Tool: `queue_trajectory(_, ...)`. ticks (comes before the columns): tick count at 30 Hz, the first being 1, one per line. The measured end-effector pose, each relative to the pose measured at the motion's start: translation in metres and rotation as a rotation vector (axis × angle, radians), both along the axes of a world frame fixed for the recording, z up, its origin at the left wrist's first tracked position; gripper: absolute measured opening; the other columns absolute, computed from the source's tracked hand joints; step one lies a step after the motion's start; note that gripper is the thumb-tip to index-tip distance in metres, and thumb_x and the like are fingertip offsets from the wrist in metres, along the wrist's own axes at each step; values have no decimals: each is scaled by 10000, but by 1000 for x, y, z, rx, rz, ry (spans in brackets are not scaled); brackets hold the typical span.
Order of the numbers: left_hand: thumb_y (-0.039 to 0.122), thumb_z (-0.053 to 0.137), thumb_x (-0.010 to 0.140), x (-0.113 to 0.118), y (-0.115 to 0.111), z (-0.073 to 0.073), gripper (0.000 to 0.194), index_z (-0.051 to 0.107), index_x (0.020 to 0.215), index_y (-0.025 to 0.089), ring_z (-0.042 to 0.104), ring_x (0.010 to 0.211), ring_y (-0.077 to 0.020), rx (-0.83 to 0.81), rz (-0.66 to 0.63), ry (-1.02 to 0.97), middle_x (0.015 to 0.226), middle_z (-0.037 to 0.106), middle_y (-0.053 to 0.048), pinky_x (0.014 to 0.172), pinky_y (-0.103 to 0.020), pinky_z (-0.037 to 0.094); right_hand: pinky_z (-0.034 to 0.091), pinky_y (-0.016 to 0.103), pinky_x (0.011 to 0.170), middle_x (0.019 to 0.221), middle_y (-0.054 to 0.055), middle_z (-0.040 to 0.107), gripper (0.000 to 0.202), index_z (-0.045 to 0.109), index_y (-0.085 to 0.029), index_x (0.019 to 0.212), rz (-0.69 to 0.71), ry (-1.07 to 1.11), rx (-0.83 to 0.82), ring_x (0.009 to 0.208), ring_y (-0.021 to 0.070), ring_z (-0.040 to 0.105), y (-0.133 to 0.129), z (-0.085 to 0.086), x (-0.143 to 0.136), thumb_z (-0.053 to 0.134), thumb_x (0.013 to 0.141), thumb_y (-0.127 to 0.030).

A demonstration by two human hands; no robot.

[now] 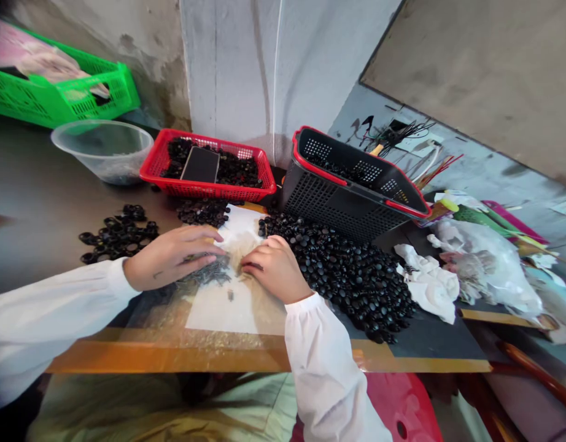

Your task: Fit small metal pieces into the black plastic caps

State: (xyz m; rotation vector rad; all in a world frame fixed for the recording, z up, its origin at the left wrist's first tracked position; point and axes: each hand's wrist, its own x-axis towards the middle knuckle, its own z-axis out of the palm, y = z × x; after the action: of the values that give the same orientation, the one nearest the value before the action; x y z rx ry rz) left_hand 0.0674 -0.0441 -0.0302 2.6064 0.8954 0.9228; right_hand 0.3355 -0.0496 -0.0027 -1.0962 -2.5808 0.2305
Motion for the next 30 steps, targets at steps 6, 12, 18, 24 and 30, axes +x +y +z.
queue_trajectory(6,344,532,983,-25,23,16,273,760,1050,210,667,917,-205,96,268,-90,1045,718,-81,860,-342,531,308,362,1018,916,-19,804,73,767,-251,882,-55,-58,-24,904,182,676,-4,1,-11,725,899,-194)
queue_trajectory(12,305,506,978,-43,41,17,290,752,1096,209,635,977,-225,173,297,34,1083,685,-92,917,-389,511,362,354,920,816,28,782,146,729,-215,841,-181,-207,-34,799,197,680,-10,8,-30,663,872,-89)
queue_trajectory(18,215,551,949,0,67,21,289,757,1141,278,601,1103,-267,252,108,418,1214,678,-81,947,-428,450,401,332,818,833,53,780,220,722,-205,866,-135,-296,-14,788,219,701,-7,15,-44,618,791,-25)
queue_trajectory(24,195,700,861,37,99,25,140,774,973,234,616,955,-244,325,16,548,1010,726,-77,797,-366,396,430,309,768,895,43,785,181,736,-211,892,-102,-199,-25,817,218,712,-6,7,-49,633,806,-90)
queue_trajectory(30,174,716,841,49,114,22,68,703,775,167,602,833,-225,390,-78,589,814,717,-72,713,-349,372,465,293,802,897,19,782,116,756,-227,955,-63,44,-71,816,191,704,5,-4,-40,698,861,-192)
